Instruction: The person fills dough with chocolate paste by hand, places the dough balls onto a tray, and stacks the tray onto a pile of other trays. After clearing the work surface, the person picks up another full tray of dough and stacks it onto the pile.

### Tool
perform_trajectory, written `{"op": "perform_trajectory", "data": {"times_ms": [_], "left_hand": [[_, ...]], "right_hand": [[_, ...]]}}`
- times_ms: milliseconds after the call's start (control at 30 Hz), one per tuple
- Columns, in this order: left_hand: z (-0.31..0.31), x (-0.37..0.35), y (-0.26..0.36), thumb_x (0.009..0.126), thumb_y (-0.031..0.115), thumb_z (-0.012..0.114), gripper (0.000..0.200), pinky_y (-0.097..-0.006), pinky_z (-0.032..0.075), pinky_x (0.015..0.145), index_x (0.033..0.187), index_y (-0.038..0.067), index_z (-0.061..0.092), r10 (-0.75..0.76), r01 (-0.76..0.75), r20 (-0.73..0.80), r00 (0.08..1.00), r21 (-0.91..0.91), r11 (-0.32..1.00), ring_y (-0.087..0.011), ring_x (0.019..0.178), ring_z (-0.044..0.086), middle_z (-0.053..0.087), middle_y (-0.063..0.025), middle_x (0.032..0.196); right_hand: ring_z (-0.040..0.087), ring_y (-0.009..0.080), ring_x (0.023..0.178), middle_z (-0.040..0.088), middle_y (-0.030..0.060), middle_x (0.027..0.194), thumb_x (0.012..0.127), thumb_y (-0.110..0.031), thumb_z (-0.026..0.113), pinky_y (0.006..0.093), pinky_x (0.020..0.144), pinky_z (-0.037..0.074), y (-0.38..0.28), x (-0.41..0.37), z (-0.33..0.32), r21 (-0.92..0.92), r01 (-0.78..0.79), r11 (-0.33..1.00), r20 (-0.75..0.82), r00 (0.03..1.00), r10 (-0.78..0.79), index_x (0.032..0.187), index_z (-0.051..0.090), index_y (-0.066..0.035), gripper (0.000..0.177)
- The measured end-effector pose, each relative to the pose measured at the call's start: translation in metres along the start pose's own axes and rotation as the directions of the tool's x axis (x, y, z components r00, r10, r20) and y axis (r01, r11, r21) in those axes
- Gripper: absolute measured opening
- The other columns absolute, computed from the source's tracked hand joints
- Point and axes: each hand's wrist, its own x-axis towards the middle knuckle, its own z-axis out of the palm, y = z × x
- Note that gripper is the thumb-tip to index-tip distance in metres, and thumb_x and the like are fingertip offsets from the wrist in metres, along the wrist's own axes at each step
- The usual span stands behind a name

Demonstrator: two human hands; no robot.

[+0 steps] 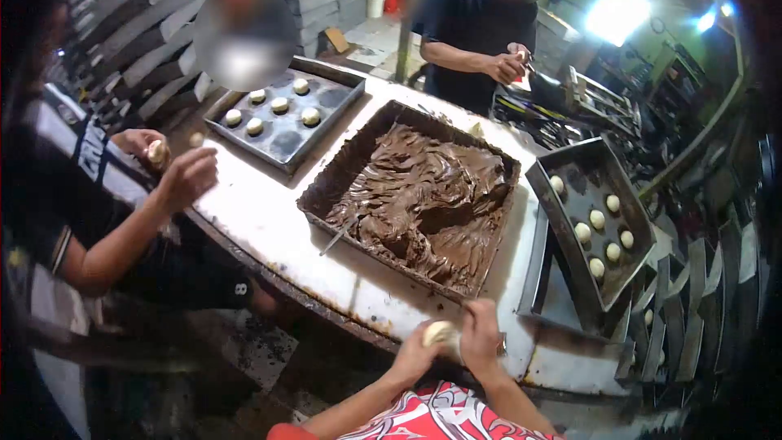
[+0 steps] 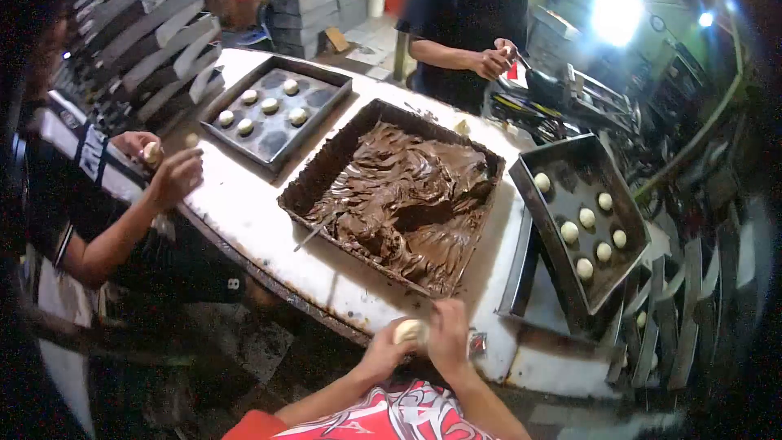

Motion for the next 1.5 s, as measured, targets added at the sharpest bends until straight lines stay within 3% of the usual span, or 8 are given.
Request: {"op": "perform_trajectory", "data": {"times_ms": [100,267,333,533,867,1200,1333,1500], "left_hand": [[0.006,-0.001,0.032,0.08,0.0,0.053,0.053,-0.0273,0.042,0.089,0.13,-0.002,0.038,0.074,-0.075,0.226,0.971,-0.006,0.997,-0.0149,0.103,0.052,0.054,-0.0093,0.115],[-0.02,0.002,0.071,0.079,-0.004,0.053,0.062,-0.0274,0.036,0.096,0.136,0.003,0.03,0.026,0.141,0.435,0.9,-0.347,0.927,-0.0158,0.115,0.045,0.047,-0.0096,0.124],[-0.034,0.004,0.057,0.078,-0.004,0.056,0.064,-0.0264,0.039,0.094,0.136,0.004,0.03,-0.045,0.212,0.442,0.896,-0.336,0.918,-0.016,0.112,0.047,0.047,-0.0088,0.123],[-0.053,-0.011,0.043,0.08,-0.003,0.053,0.049,-0.0223,0.043,0.077,0.126,0.002,0.042,-0.238,0.369,0.307,0.921,-0.5,0.783,-0.0128,0.098,0.053,0.053,-0.0069,0.113],[0.0,0.002,0.068,0.092,0.017,0.035,0.039,-0.0396,0.038,0.101,0.122,-0.007,0.043,0.076,-0.119,-0.091,0.993,-0.767,0.63,-0.0267,0.112,0.05,0.052,-0.0177,0.12],[0.046,-0.055,0.061,0.085,0.014,0.039,0.053,-0.0488,0.029,0.107,0.13,-0.013,0.03,0.306,-0.147,-0.043,0.951,-0.933,0.327,-0.0401,0.122,0.04,0.04,-0.0283,0.13],[0.035,-0.104,0.062,0.071,-0.008,0.043,0.064,-0.0444,0.038,0.102,0.133,-0.009,0.026,0.397,-0.351,-0.117,0.91,-0.728,0.589,-0.0353,0.122,0.043,0.04,-0.0256,0.131],[0.027,-0.125,0.049,0.077,0.006,0.062,0.061,-0.038,0.048,0.091,0.132,0.006,0.035,0.329,-0.346,-0.163,0.93,-0.688,0.638,-0.024,0.103,0.057,0.054,-0.0122,0.114]], "right_hand": [[0.057,0.0317,0.076,0.056,0.0163,0.08,0.084,-0.006,0.052,0.0404,0.068,0.046,-0.009,0.069,0.013,-0.081,-0.143,0.986,0.127,0.98,0.153,0.09,0.057,0.0,0.01],[0.062,0.0296,0.081,0.059,0.0153,0.09,0.081,-0.01,0.054,0.0421,0.068,0.049,0.062,0.144,0.039,-0.462,0.064,0.884,0.324,0.94,0.102,0.09,0.058,-0.004,0.012],[0.063,0.0282,0.081,0.06,0.0125,0.092,0.079,-0.01,0.055,0.0408,0.071,0.051,0.071,0.155,0.053,-0.655,0.259,0.71,0.591,0.762,0.267,0.091,0.059,-0.005,0.014],[0.063,0.0283,0.076,0.061,0.011,0.084,0.077,-0.012,0.057,0.0385,0.069,0.052,0.024,0.133,0.021,-0.513,0.42,0.749,0.734,0.667,0.129,0.089,0.06,-0.006,0.014],[0.06,0.0272,0.07,0.06,0.0123,0.079,0.077,-0.003,0.061,0.0332,0.064,0.047,-0.02,0.09,-0.089,0.299,-0.026,0.954,0.435,0.893,-0.111,0.088,0.063,-0.001,0.011],[0.058,0.0222,0.083,0.06,0.0105,0.086,0.073,0.005,0.062,0.0308,0.073,0.052,0.064,0.027,-0.053,0.44,0.216,0.872,0.152,0.938,-0.31,0.092,0.064,-0.003,0.021],[0.059,0.0268,0.082,0.06,0.014,0.087,0.078,0.001,0.059,0.0329,0.074,0.049,0.105,-0.002,-0.022,0.303,-0.019,0.953,0.118,0.993,-0.017,0.094,0.063,0.0,0.017],[0.058,0.0312,0.087,0.06,0.0172,0.095,0.081,-0.005,0.059,0.0357,0.078,0.047,0.113,-0.019,-0.001,0.15,-0.036,0.988,0.05,0.998,0.029,0.101,0.061,0.001,0.021]]}}
